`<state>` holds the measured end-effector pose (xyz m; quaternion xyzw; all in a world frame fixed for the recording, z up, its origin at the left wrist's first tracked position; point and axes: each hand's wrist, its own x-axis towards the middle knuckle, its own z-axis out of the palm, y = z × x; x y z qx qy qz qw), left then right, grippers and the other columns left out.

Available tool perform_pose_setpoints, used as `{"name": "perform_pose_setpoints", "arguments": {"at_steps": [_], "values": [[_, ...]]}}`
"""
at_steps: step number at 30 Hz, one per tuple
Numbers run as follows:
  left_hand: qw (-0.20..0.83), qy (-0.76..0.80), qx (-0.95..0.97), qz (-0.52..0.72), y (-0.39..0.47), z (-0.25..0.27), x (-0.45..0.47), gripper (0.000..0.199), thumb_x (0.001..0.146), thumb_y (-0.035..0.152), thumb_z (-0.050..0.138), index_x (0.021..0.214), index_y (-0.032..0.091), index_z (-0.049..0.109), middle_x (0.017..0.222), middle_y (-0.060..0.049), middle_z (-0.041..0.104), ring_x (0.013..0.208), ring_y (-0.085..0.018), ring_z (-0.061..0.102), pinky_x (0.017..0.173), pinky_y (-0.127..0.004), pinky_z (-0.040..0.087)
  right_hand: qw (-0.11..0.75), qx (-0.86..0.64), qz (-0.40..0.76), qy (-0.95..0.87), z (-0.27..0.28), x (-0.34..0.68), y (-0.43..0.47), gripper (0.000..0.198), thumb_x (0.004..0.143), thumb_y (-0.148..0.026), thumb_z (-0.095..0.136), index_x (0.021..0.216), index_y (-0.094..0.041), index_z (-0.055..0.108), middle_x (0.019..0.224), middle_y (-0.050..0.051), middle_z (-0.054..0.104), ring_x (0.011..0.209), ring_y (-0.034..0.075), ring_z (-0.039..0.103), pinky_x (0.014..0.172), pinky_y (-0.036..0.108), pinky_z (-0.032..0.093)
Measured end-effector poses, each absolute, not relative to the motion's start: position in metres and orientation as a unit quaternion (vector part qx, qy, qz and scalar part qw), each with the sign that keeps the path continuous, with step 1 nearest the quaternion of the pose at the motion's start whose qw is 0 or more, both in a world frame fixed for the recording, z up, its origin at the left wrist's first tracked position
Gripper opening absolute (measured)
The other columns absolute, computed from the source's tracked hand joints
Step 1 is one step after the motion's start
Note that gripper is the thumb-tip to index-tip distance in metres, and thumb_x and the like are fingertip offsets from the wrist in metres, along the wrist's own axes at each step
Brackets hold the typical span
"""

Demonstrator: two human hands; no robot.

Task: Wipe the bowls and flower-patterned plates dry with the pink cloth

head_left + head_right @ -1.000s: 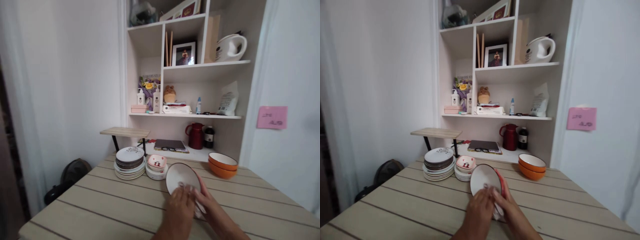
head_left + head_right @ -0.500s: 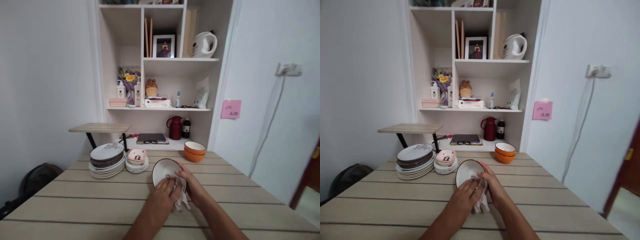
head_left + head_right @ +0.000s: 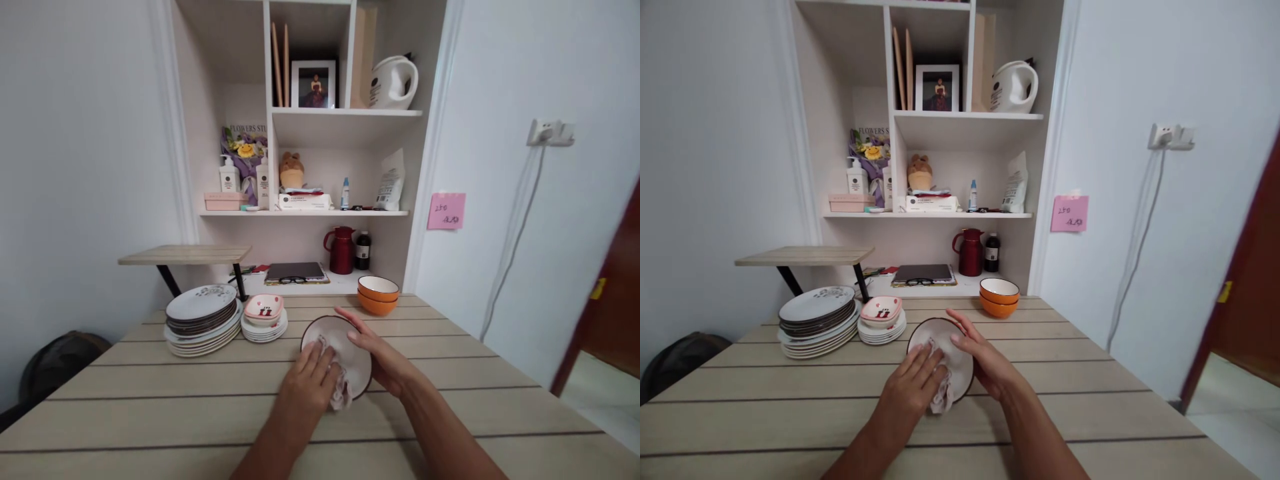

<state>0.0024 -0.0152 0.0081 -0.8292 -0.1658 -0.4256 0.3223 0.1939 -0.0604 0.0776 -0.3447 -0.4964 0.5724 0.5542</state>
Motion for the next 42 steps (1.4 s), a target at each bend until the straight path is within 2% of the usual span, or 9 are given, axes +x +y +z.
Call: {"name": "perform_pose_setpoints", "arguments": {"at_steps": [8, 12, 15, 19, 23, 28, 33, 37, 42], "values": [[0.305, -0.264, -0.803, -0.437, -0.013, 0.003, -0.002, 0.034, 0.093, 0.006, 0.044, 0.122, 0.011, 0.061, 0.119, -0.011, 0.071, 0.108, -0.021, 0.067, 0.092, -0.035, 0.055, 0.599, -0.233, 0.591, -0.489, 0.064, 0.158, -0.053, 0.071, 0.081, -0.056, 0.067, 0.145, -0.039, 0.039, 0.156, 0.003, 0.039, 0.135, 0.028, 0.045, 0.113, 0.047, 0.03], [0.271, -0.323, -0.786, -0.453, -0.012, 0.001, -0.003, 0.028, 0.092, 0.005, 0.045, 0.111, 0.011, 0.065, 0.099, -0.011, 0.075, 0.09, -0.021, 0.071, 0.083, -0.034, 0.058, 0.601, -0.285, 0.549, -0.506, 0.056, 0.135, -0.055, 0.081, 0.081, -0.044, 0.073, 0.15, -0.039, 0.03, 0.152, 0.002, 0.045, 0.136, 0.025, 0.043, 0.116, 0.045, 0.026], [0.299, -0.274, -0.794, -0.453, -0.015, 0.005, -0.002, 0.031, 0.093, 0.005, 0.042, 0.114, 0.01, 0.063, 0.107, -0.012, 0.073, 0.099, -0.022, 0.069, 0.09, -0.036, 0.057, 0.621, -0.299, 0.544, -0.478, 0.056, 0.126, -0.059, 0.082, 0.083, -0.042, 0.071, 0.151, -0.039, 0.026, 0.144, 0.004, 0.054, 0.13, 0.025, 0.051, 0.111, 0.044, 0.035], [0.324, -0.247, -0.806, -0.431, -0.017, 0.01, 0.004, 0.033, 0.094, 0.007, 0.04, 0.117, 0.011, 0.062, 0.114, -0.012, 0.07, 0.105, -0.024, 0.066, 0.092, -0.04, 0.055, 0.634, -0.327, 0.568, -0.409, 0.062, 0.123, -0.059, 0.073, 0.08, -0.04, 0.07, 0.146, -0.037, 0.037, 0.127, 0.004, 0.067, 0.115, 0.026, 0.062, 0.093, 0.038, 0.049], [0.312, -0.222, -0.832, -0.401, -0.013, 0.007, 0.009, 0.033, 0.096, 0.01, 0.037, 0.114, 0.013, 0.064, 0.117, -0.011, 0.068, 0.105, -0.025, 0.065, 0.092, -0.041, 0.054, 0.646, -0.344, 0.579, -0.36, 0.065, 0.13, -0.053, 0.056, 0.075, -0.031, 0.067, 0.13, -0.031, 0.055, 0.112, 0.003, 0.073, 0.094, 0.023, 0.069, 0.075, 0.03, 0.052], [0.262, -0.17, -0.883, -0.35, -0.01, 0.009, 0.008, 0.033, 0.098, 0.017, 0.045, 0.127, 0.021, 0.058, 0.127, -0.005, 0.065, 0.116, -0.022, 0.06, 0.101, -0.039, 0.048, 0.648, -0.344, 0.559, -0.388, 0.07, 0.156, -0.05, 0.052, 0.07, -0.026, 0.064, 0.122, -0.025, 0.061, 0.098, 0.004, 0.075, 0.085, 0.023, 0.068, 0.071, 0.03, 0.049], [0.27, -0.148, -0.88, -0.361, -0.011, 0.012, 0.005, 0.023, 0.097, 0.022, 0.05, 0.116, 0.024, 0.064, 0.125, -0.002, 0.066, 0.116, -0.022, 0.06, 0.107, -0.044, 0.043, 0.585, -0.386, 0.55, -0.453, 0.077, 0.187, -0.053, 0.057, 0.068, -0.023, 0.062, 0.125, -0.025, 0.06, 0.102, 0.004, 0.074, 0.086, 0.024, 0.066, 0.068, 0.03, 0.046], [0.305, -0.143, -0.858, -0.388, -0.015, 0.013, 0.004, 0.017, 0.096, 0.021, 0.052, 0.104, 0.02, 0.067, 0.119, -0.004, 0.068, 0.116, -0.024, 0.061, 0.108, -0.047, 0.044, 0.527, -0.435, 0.554, -0.475, 0.076, 0.204, -0.055, 0.057, 0.074, -0.027, 0.065, 0.13, -0.029, 0.058, 0.101, 0.002, 0.075, 0.088, 0.024, 0.065, 0.073, 0.033, 0.046], [0.317, -0.162, -0.837, -0.415, -0.017, 0.014, 0.001, 0.021, 0.097, 0.017, 0.047, 0.102, 0.017, 0.067, 0.117, -0.007, 0.07, 0.112, -0.023, 0.065, 0.102, -0.042, 0.051, 0.559, -0.365, 0.589, -0.455, 0.069, 0.197, -0.052, 0.058, 0.082, -0.046, 0.067, 0.137, -0.034, 0.05, 0.119, 0.004, 0.07, 0.097, 0.024, 0.065, 0.09, 0.04, 0.046]]}}
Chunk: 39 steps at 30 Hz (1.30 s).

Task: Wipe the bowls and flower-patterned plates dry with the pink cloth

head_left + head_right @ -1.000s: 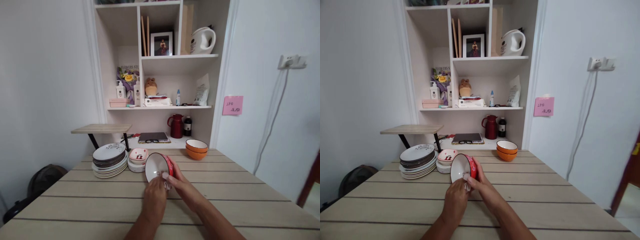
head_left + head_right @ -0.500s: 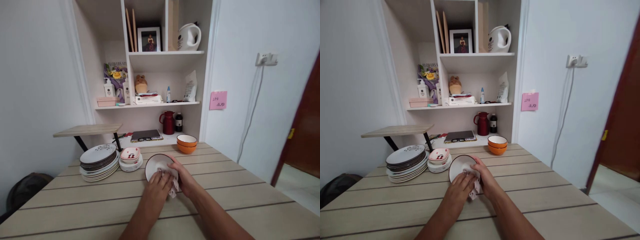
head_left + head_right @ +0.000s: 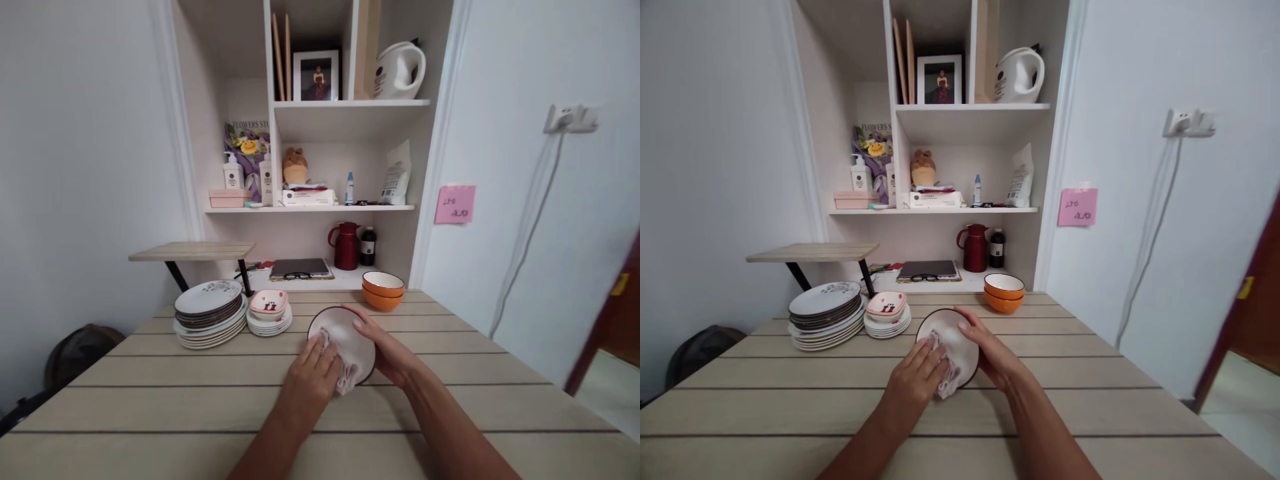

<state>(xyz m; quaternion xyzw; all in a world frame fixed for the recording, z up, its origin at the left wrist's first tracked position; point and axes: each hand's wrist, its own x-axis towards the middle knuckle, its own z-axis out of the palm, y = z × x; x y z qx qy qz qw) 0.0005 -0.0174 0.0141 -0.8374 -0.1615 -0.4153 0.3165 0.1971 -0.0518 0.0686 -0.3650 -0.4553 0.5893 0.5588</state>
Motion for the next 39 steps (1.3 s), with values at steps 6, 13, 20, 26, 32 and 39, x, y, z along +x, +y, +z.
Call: {"name": "perform_pose_setpoints", "arguments": {"at_steps": [6, 13, 20, 26, 32, 39], "values": [[0.315, -0.197, -0.825, -0.426, -0.014, 0.009, -0.002, 0.023, 0.097, 0.016, 0.048, 0.109, 0.018, 0.066, 0.117, -0.007, 0.07, 0.109, -0.021, 0.066, 0.099, -0.039, 0.053, 0.622, -0.305, 0.59, -0.415, 0.063, 0.176, -0.046, 0.056, 0.084, -0.053, 0.064, 0.135, -0.036, 0.049, 0.131, 0.003, 0.064, 0.108, 0.026, 0.063, 0.092, 0.04, 0.045], [0.281, -0.259, -0.817, -0.432, -0.013, 0.0, 0.0, 0.024, 0.093, 0.013, 0.056, 0.115, 0.017, 0.063, 0.109, -0.006, 0.072, 0.1, -0.02, 0.068, 0.089, -0.035, 0.056, 0.662, -0.28, 0.584, -0.377, 0.054, 0.16, -0.038, 0.059, 0.079, -0.053, 0.071, 0.132, -0.037, 0.05, 0.134, 0.001, 0.061, 0.108, 0.024, 0.062, 0.085, 0.035, 0.048], [0.234, -0.346, -0.798, -0.434, -0.015, -0.002, -0.001, 0.028, 0.091, 0.025, 0.062, 0.116, 0.013, 0.059, 0.09, -0.007, 0.072, 0.073, -0.021, 0.068, 0.067, -0.034, 0.058, 0.613, -0.325, 0.597, -0.403, 0.038, 0.128, -0.037, 0.074, 0.077, -0.054, 0.073, 0.142, -0.04, 0.04, 0.126, 0.003, 0.066, 0.103, 0.024, 0.064, 0.078, 0.033, 0.049], [0.262, -0.246, -0.837, -0.413, -0.015, 0.003, 0.005, 0.032, 0.093, 0.011, 0.05, 0.124, 0.01, 0.056, 0.109, -0.013, 0.071, 0.099, -0.024, 0.066, 0.089, -0.041, 0.055, 0.605, -0.364, 0.62, -0.343, 0.042, 0.126, -0.048, 0.076, 0.078, -0.05, 0.071, 0.144, -0.038, 0.036, 0.12, 0.003, 0.069, 0.105, 0.024, 0.065, 0.074, 0.03, 0.05], [0.229, -0.202, -0.88, -0.364, -0.011, 0.003, 0.006, 0.032, 0.095, 0.021, 0.054, 0.126, 0.02, 0.058, 0.121, -0.006, 0.068, 0.108, -0.02, 0.061, 0.099, -0.038, 0.048, 0.613, -0.36, 0.575, -0.405, 0.062, 0.149, -0.051, 0.068, 0.073, -0.038, 0.07, 0.137, -0.028, 0.048, 0.11, 0.006, 0.074, 0.097, 0.026, 0.068, 0.081, 0.035, 0.05], [0.285, -0.244, -0.856, -0.355, -0.004, 0.004, 0.005, 0.022, 0.093, 0.024, 0.058, 0.113, 0.027, 0.066, 0.121, 0.001, 0.067, 0.116, -0.026, 0.056, 0.106, -0.046, 0.04, 0.619, -0.411, 0.518, -0.423, 0.066, 0.164, -0.05, 0.065, 0.068, -0.026, 0.061, 0.133, -0.027, 0.054, 0.11, 0.004, 0.074, 0.1, 0.027, 0.065, 0.085, 0.037, 0.048]]}}
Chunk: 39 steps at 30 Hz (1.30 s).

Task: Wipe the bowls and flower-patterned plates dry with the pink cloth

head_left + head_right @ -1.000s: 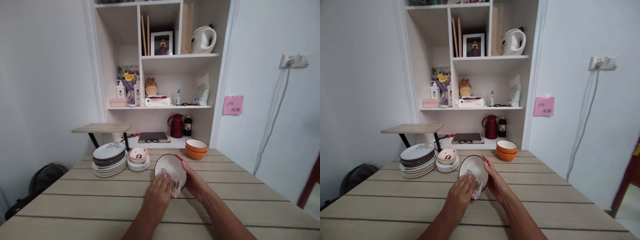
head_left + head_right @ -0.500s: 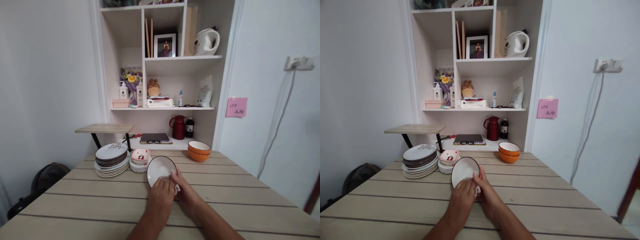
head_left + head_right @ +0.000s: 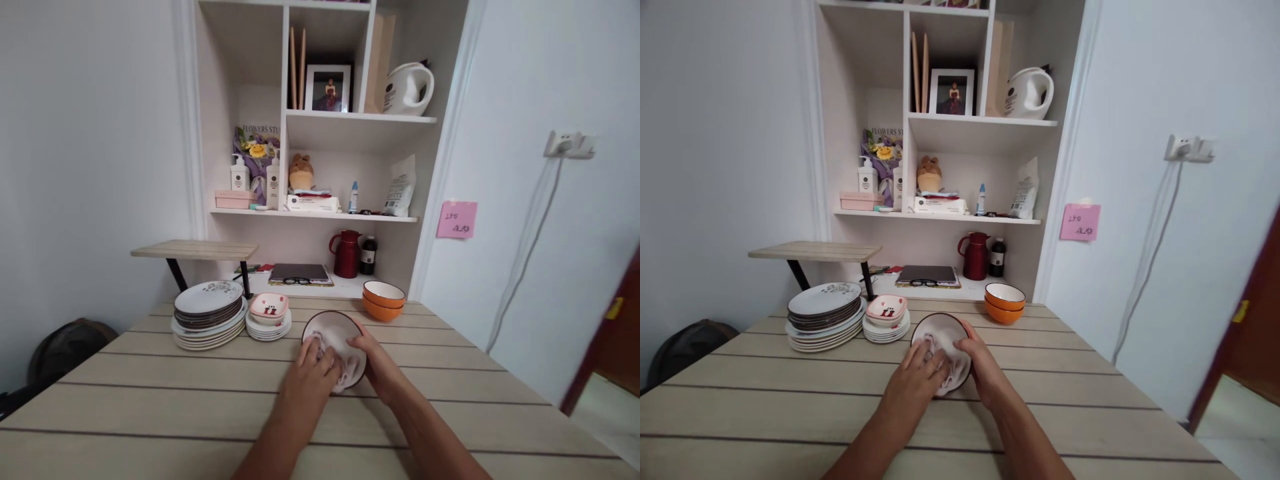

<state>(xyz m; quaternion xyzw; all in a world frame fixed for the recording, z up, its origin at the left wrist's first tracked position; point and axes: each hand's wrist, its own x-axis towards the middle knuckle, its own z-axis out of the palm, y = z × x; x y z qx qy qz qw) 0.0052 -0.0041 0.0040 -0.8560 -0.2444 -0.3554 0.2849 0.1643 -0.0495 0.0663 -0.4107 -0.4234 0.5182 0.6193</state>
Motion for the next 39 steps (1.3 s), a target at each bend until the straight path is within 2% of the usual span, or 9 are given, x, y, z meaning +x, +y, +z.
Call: {"name": "perform_pose_setpoints", "arguments": {"at_steps": [6, 11, 17, 21, 25, 27, 30, 35, 39], "values": [[0.316, -0.329, -0.825, -0.335, -0.007, 0.003, 0.003, 0.011, 0.09, 0.023, 0.061, 0.097, 0.019, 0.069, 0.107, -0.009, 0.066, 0.108, -0.028, 0.058, 0.093, -0.048, 0.046, 0.637, -0.454, 0.421, -0.46, 0.059, 0.149, -0.041, 0.06, 0.061, -0.018, 0.051, 0.119, -0.027, 0.063, 0.12, 0.002, 0.069, 0.109, 0.026, 0.06, 0.098, 0.038, 0.043], [0.271, -0.306, -0.852, -0.326, -0.009, 0.009, -0.003, 0.005, 0.089, 0.017, 0.062, 0.09, 0.02, 0.067, 0.097, -0.005, 0.064, 0.101, -0.024, 0.056, 0.092, -0.043, 0.046, 0.667, -0.473, 0.331, -0.471, 0.048, 0.153, -0.03, 0.065, 0.061, -0.019, 0.05, 0.126, -0.025, 0.059, 0.125, 0.005, 0.065, 0.114, 0.027, 0.057, 0.105, 0.043, 0.038], [0.165, -0.278, -0.875, -0.36, -0.005, 0.009, -0.007, 0.023, 0.082, 0.003, 0.061, 0.093, 0.023, 0.065, 0.106, -0.002, 0.066, 0.11, -0.022, 0.053, 0.1, -0.042, 0.043, 0.678, -0.48, 0.273, -0.485, 0.038, 0.158, -0.02, 0.062, 0.062, -0.021, 0.048, 0.122, -0.023, 0.06, 0.128, 0.007, 0.064, 0.122, 0.028, 0.053, 0.112, 0.047, 0.033], [0.042, -0.299, -0.867, -0.397, -0.009, 0.007, -0.009, 0.03, 0.073, -0.001, 0.06, 0.091, 0.022, 0.063, 0.097, -0.003, 0.068, 0.097, -0.022, 0.059, 0.086, -0.037, 0.05, 0.675, -0.503, 0.207, -0.498, 0.036, 0.17, -0.016, 0.061, 0.066, -0.02, 0.047, 0.125, -0.024, 0.059, 0.127, 0.007, 0.063, 0.126, 0.029, 0.05, 0.115, 0.049, 0.03], [-0.075, -0.338, -0.803, -0.485, -0.015, 0.009, -0.011, 0.03, 0.075, 0.003, 0.05, 0.097, 0.022, 0.06, 0.089, -0.004, 0.067, 0.083, -0.021, 0.063, 0.073, -0.033, 0.053, 0.702, -0.527, 0.131, -0.46, 0.039, 0.194, -0.016, 0.06, 0.067, -0.019, 0.049, 0.126, -0.026, 0.061, 0.129, 0.006, 0.062, 0.128, 0.031, 0.049, 0.117, 0.051, 0.026], [-0.103, -0.306, -0.786, -0.527, -0.018, 0.013, -0.011, 0.043, 0.074, 0.002, 0.043, 0.108, 0.023, 0.058, 0.096, -0.006, 0.067, 0.088, -0.02, 0.064, 0.076, -0.032, 0.055, 0.705, -0.53, 0.097, -0.46, 0.042, 0.201, -0.018, 0.058, 0.068, -0.019, 0.05, 0.124, -0.027, 0.063, 0.13, 0.006, 0.062, 0.127, 0.032, 0.049, 0.117, 0.052, 0.026], [-0.082, -0.248, -0.763, -0.591, -0.023, 0.022, -0.011, 0.055, 0.073, 0.001, 0.038, 0.123, 0.023, 0.052, 0.114, -0.01, 0.061, 0.104, -0.021, 0.061, 0.087, -0.035, 0.054, 0.685, -0.522, 0.062, -0.505, 0.047, 0.201, -0.022, 0.056, 0.071, -0.017, 0.049, 0.123, -0.027, 0.065, 0.133, 0.005, 0.062, 0.128, 0.031, 0.05, 0.117, 0.052, 0.026], [-0.035, -0.293, -0.643, -0.707, -0.021, 0.034, -0.017, 0.042, 0.089, 0.009, 0.038, 0.126, 0.025, 0.05, 0.121, -0.01, 0.052, 0.112, -0.021, 0.056, 0.098, -0.039, 0.05, 0.621, -0.513, 0.06, -0.589, 0.051, 0.185, -0.031, 0.065, 0.07, -0.008, 0.042, 0.125, -0.034, 0.066, 0.135, -0.002, 0.062, 0.133, 0.026, 0.049, 0.119, 0.049, 0.027], [-0.041, -0.338, -0.611, -0.715, -0.01, 0.033, -0.022, 0.037, 0.095, 0.015, 0.04, 0.128, 0.026, 0.053, 0.128, -0.011, 0.047, 0.121, -0.022, 0.052, 0.103, -0.04, 0.047, 0.547, -0.491, 0.064, -0.674, 0.052, 0.17, -0.037, 0.07, 0.068, -0.002, 0.043, 0.121, -0.041, 0.069, 0.139, -0.006, 0.06, 0.132, 0.027, 0.052, 0.115, 0.051, 0.034]]}}
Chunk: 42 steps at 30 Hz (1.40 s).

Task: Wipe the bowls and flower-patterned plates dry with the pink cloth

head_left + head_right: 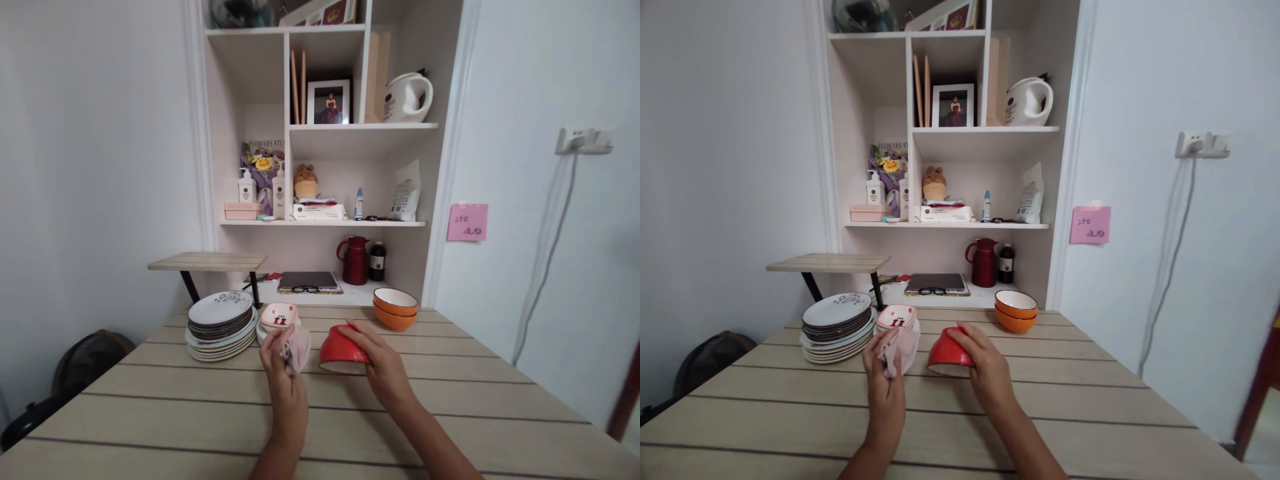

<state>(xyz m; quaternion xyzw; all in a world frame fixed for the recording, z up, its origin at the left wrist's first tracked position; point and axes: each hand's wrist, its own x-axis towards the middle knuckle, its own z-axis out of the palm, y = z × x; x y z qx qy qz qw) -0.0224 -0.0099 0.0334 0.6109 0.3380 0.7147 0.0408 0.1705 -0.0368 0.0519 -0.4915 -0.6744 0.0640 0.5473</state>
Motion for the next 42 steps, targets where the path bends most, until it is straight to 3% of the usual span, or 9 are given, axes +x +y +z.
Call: {"name": "perform_pose_setpoints", "arguments": {"at_steps": [5, 8, 10, 12, 15, 18, 27, 36, 42], "values": [[0.124, 0.278, 0.731, 0.61, -0.005, 0.021, -0.021, 0.037, 0.098, 0.026, 0.042, 0.135, 0.026, 0.048, 0.13, -0.011, 0.053, 0.123, -0.022, 0.053, 0.106, -0.044, 0.045, 0.503, -0.461, 0.068, -0.728, 0.053, 0.155, -0.042, 0.064, 0.075, -0.003, 0.049, 0.119, -0.045, 0.069, 0.135, -0.007, 0.063, 0.129, 0.03, 0.055, 0.113, 0.052, 0.038], [0.17, 0.263, 0.759, 0.571, -0.008, 0.015, -0.017, 0.054, 0.09, 0.037, 0.059, 0.141, 0.025, 0.045, 0.139, -0.014, 0.048, 0.132, -0.028, 0.046, 0.111, -0.05, 0.039, 0.505, -0.471, 0.051, -0.721, 0.05, 0.158, -0.041, 0.062, 0.075, -0.005, 0.049, 0.119, -0.043, 0.07, 0.135, -0.005, 0.063, 0.129, 0.029, 0.055, 0.112, 0.051, 0.04], [0.217, 0.284, 0.748, 0.559, -0.008, 0.011, -0.012, 0.069, 0.078, 0.033, 0.073, 0.141, 0.025, 0.045, 0.143, -0.014, 0.045, 0.135, -0.031, 0.042, 0.112, -0.05, 0.036, 0.518, -0.473, 0.043, -0.711, 0.046, 0.163, -0.039, 0.065, 0.071, -0.004, 0.046, 0.119, -0.039, 0.07, 0.136, -0.003, 0.063, 0.128, 0.027, 0.056, 0.111, 0.05, 0.04], [0.276, 0.314, 0.71, 0.566, -0.006, 0.007, -0.007, 0.074, 0.07, 0.02, 0.076, 0.139, 0.025, 0.048, 0.142, -0.013, 0.048, 0.135, -0.03, 0.043, 0.113, -0.046, 0.035, 0.537, -0.465, 0.049, -0.702, 0.042, 0.167, -0.036, 0.067, 0.067, -0.003, 0.042, 0.119, -0.035, 0.071, 0.135, -0.001, 0.064, 0.127, 0.025, 0.057, 0.113, 0.048, 0.039], [0.375, 0.336, 0.629, 0.592, 0.001, 0.003, -0.003, 0.069, 0.07, 0.012, 0.068, 0.136, 0.021, 0.05, 0.139, -0.013, 0.054, 0.13, -0.026, 0.05, 0.113, -0.041, 0.035, 0.575, -0.449, 0.083, -0.679, 0.038, 0.166, -0.033, 0.062, 0.069, -0.005, 0.042, 0.117, -0.03, 0.072, 0.131, 0.002, 0.067, 0.126, 0.023, 0.059, 0.113, 0.046, 0.04], [0.431, 0.346, 0.569, 0.609, 0.007, 0.004, -0.004, 0.064, 0.072, 0.017, 0.069, 0.134, 0.019, 0.052, 0.135, -0.014, 0.059, 0.126, -0.026, 0.055, 0.11, -0.038, 0.038, 0.614, -0.434, 0.121, -0.648, 0.04, 0.157, -0.034, 0.055, 0.073, -0.008, 0.044, 0.115, -0.029, 0.073, 0.129, 0.004, 0.068, 0.125, 0.024, 0.059, 0.112, 0.046, 0.04], [0.504, 0.347, 0.493, 0.619, 0.005, 0.011, -0.005, 0.059, 0.067, 0.021, 0.076, 0.124, 0.02, 0.061, 0.126, -0.009, 0.068, 0.119, -0.025, 0.061, 0.104, -0.032, 0.043, 0.662, -0.436, 0.247, -0.558, 0.041, 0.141, -0.039, 0.047, 0.072, -0.014, 0.05, 0.109, -0.028, 0.075, 0.132, 0.003, 0.066, 0.132, 0.026, 0.052, 0.118, 0.046, 0.031], [0.519, 0.388, 0.462, 0.606, -0.008, 0.018, -0.007, 0.059, 0.071, 0.023, 0.073, 0.128, 0.018, 0.058, 0.127, -0.01, 0.067, 0.117, -0.023, 0.062, 0.101, -0.029, 0.045, 0.729, -0.421, 0.33, -0.426, 0.035, 0.126, -0.042, 0.044, 0.074, -0.022, 0.057, 0.115, -0.028, 0.072, 0.131, 0.003, 0.067, 0.13, 0.026, 0.053, 0.118, 0.043, 0.028], [0.51, 0.401, 0.466, 0.601, -0.002, 0.01, -0.007, 0.067, 0.07, 0.022, 0.071, 0.135, 0.018, 0.054, 0.126, -0.009, 0.067, 0.112, -0.024, 0.064, 0.094, -0.028, 0.05, 0.747, -0.365, 0.429, -0.355, 0.026, 0.122, -0.032, 0.055, 0.072, -0.025, 0.064, 0.127, -0.027, 0.065, 0.127, 0.005, 0.069, 0.12, 0.03, 0.061, 0.101, 0.044, 0.047]]}}
